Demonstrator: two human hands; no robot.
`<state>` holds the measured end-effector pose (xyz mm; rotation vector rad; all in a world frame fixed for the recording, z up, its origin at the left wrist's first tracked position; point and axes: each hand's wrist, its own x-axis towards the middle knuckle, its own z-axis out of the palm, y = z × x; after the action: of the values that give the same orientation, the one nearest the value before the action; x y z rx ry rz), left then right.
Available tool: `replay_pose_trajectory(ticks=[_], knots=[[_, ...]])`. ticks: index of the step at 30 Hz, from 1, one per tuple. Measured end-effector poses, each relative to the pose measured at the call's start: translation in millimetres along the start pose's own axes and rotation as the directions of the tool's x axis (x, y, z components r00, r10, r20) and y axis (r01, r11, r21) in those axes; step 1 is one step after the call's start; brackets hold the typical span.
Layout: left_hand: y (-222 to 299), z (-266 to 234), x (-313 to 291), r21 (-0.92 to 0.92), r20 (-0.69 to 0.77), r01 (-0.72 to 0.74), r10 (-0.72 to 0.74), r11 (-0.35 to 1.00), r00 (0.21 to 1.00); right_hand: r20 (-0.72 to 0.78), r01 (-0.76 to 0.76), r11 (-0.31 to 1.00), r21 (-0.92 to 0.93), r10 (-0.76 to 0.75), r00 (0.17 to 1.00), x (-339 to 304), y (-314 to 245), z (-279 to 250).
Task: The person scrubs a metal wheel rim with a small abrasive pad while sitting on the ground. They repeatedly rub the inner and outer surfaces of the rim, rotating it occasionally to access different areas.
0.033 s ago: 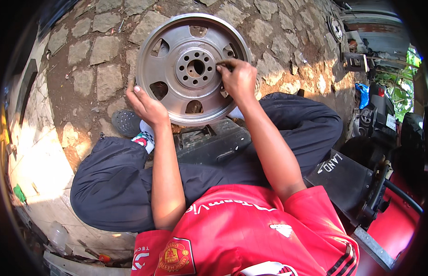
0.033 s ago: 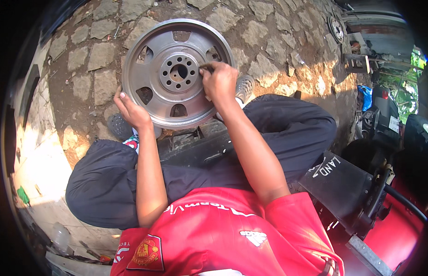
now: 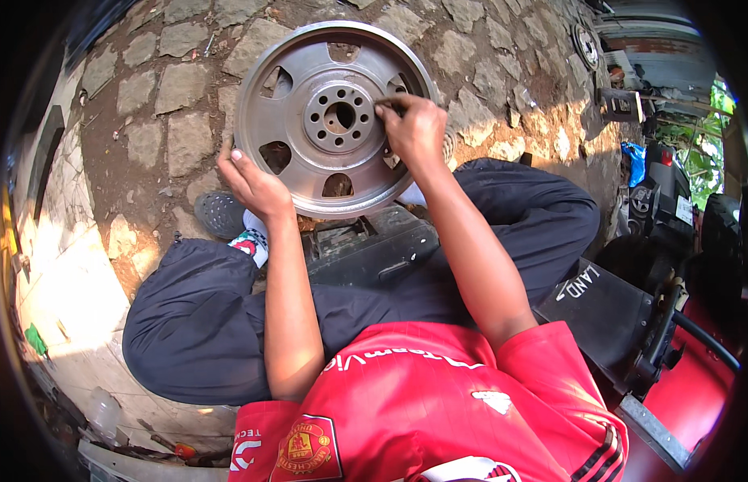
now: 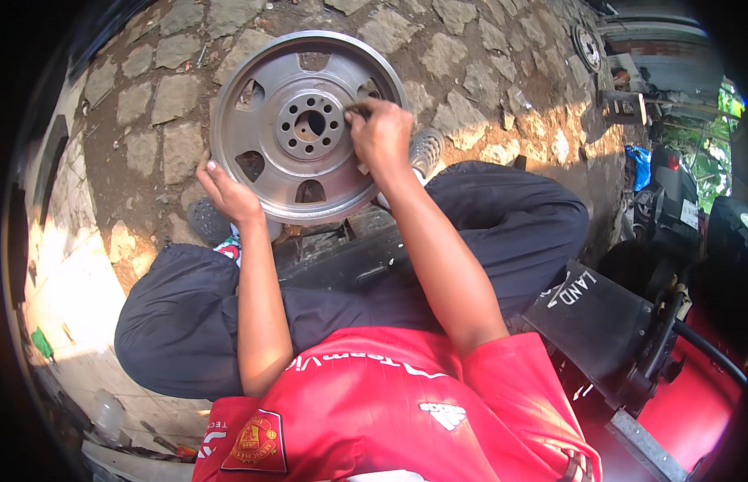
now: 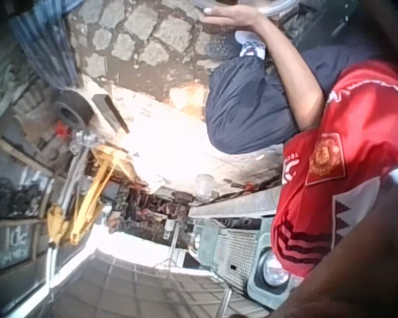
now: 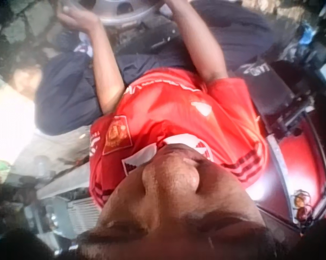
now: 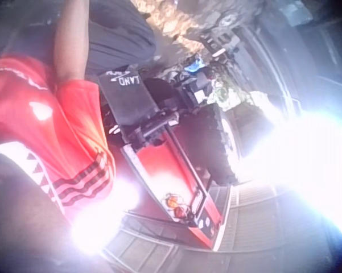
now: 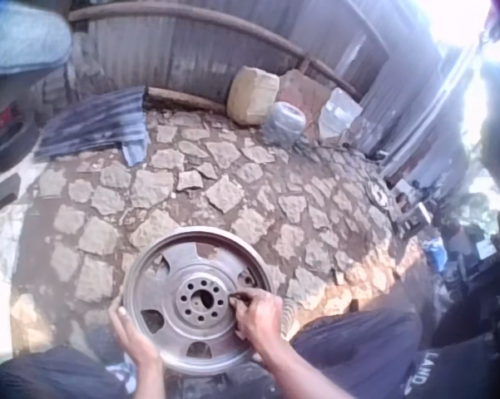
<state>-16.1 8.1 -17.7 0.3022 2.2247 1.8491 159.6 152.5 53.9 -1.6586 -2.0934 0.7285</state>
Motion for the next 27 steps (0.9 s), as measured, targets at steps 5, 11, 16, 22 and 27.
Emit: replay_pose_trajectory(ticks=[5, 11, 16, 22, 27], knots=[[-1, 3, 6, -0.064, 0.008, 0.034, -0.034, 0.997, 0.999, -0.064, 0.034, 0.999, 0.032, -0.032, 0.997, 0, 13, 13], [21, 4, -3, -0.039, 0.024, 0.070, -0.069, 0.997, 0.997, -0.094, 0.073, 0.997, 0.032, -0.070, 0.993, 15, 7, 15], [18, 5, -3, -0.001, 0.016, 0.057, -0.057, 0.998, 0.998, -0.004, -0.056, 0.992, 0.113, 0.056, 0.998, -6, 19, 12], [16, 4, -3, -0.053, 0.016, 0.086, -0.086, 0.995, 0.996, -0.025, 0.045, 0.998, 0.048, -0.044, 0.999, 17, 9, 9], [13, 6, -1, -0.060, 0.006, 0.075, -0.074, 0.995, 0.997, -0.046, 0.082, 0.990, 0.114, -0.077, 0.996, -8, 25, 12]])
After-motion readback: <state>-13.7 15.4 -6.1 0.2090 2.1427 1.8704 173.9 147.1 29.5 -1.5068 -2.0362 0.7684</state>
